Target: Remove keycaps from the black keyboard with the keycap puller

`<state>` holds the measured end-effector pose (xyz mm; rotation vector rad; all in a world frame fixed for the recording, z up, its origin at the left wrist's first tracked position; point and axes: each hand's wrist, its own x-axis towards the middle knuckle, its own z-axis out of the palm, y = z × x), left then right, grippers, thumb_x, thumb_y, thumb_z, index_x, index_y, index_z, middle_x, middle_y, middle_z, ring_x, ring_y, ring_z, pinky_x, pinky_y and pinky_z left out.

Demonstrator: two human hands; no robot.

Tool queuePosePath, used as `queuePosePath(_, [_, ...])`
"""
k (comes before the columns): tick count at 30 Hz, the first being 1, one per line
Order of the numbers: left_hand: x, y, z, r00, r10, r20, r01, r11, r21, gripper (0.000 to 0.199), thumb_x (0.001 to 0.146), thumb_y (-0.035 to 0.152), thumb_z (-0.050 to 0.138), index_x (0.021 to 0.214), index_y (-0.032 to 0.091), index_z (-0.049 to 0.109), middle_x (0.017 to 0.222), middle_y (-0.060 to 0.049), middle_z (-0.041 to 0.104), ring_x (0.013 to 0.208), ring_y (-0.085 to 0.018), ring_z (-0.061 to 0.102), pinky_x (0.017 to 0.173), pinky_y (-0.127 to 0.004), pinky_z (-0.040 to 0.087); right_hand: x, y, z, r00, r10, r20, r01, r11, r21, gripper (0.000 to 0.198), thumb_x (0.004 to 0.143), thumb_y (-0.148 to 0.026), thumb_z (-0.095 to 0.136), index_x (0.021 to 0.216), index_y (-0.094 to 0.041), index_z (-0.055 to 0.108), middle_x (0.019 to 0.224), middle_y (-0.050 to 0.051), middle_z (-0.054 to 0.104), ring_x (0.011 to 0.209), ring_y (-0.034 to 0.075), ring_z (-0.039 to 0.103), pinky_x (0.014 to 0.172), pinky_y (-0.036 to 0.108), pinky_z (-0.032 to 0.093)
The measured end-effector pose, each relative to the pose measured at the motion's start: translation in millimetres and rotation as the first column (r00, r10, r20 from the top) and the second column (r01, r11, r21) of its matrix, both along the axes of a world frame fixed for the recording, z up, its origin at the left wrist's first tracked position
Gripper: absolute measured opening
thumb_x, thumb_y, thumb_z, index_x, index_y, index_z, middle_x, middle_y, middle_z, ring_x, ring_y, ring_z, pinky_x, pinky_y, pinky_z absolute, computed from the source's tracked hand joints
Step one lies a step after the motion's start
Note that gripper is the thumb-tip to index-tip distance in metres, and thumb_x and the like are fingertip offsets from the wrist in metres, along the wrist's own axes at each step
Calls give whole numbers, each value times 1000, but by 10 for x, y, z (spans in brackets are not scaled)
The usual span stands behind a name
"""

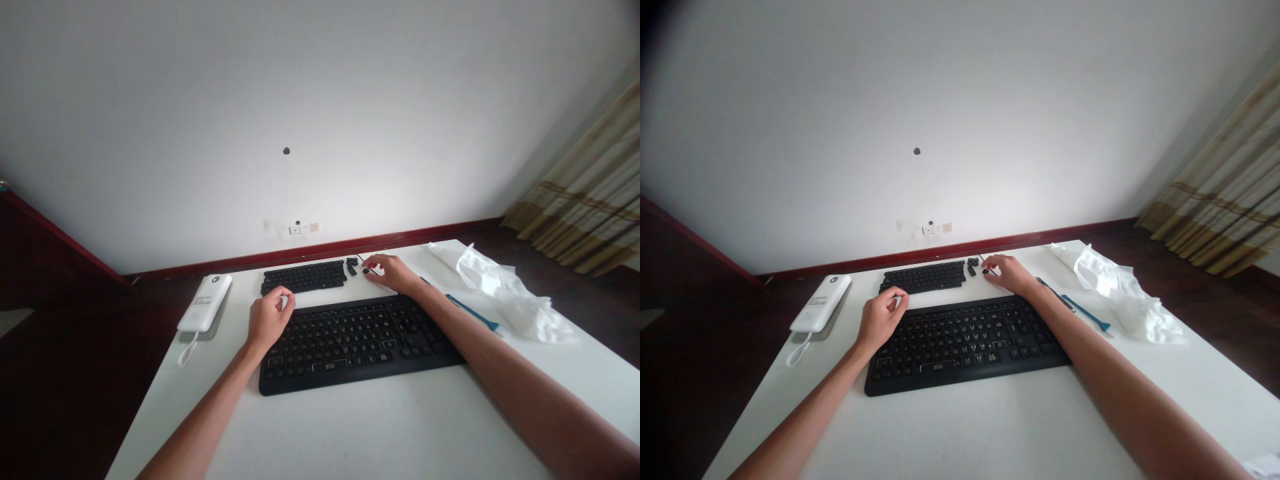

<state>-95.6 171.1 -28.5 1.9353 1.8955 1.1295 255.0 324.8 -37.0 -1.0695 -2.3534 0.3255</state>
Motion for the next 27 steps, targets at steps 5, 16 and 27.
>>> queuePosePath(5, [2, -8, 5, 1000, -4, -3, 4, 1000, 0, 27, 94, 43, 58, 78, 22, 64, 49, 8, 36, 46, -10, 35, 54, -25, 27, 30, -22, 10, 1000, 2, 9, -3, 990, 144, 20, 87, -31, 73, 106, -24, 73, 106, 8, 73, 104, 29, 66, 96, 45, 53])
queuePosePath(16, [2, -8, 17, 999, -16, -40, 16, 1000, -6, 28, 93, 45, 57, 79, 22, 65, 49, 8, 36, 46, -11, 35, 55, -25, 26, 5, -66, 45, 1000, 20, -3, -19, 992, 121, 12, 90, -24, 66, 93, -26, 78, 97, 7, 74, 96, 27, 66, 95, 44, 53])
queuePosePath(27, [14, -1, 18, 999, 4, -53, -5, 1000, -22, 28, 92, 45, 57, 79, 22, 67, 49, 7, 37, 47, -11, 36, 56, -25, 27, -28, -18, -15, 1000, 2, -23, 1, 991, 136, 17, 94, -34, 66, 100, -24, 78, 98, 7, 77, 96, 28, 69, 95, 44, 53])
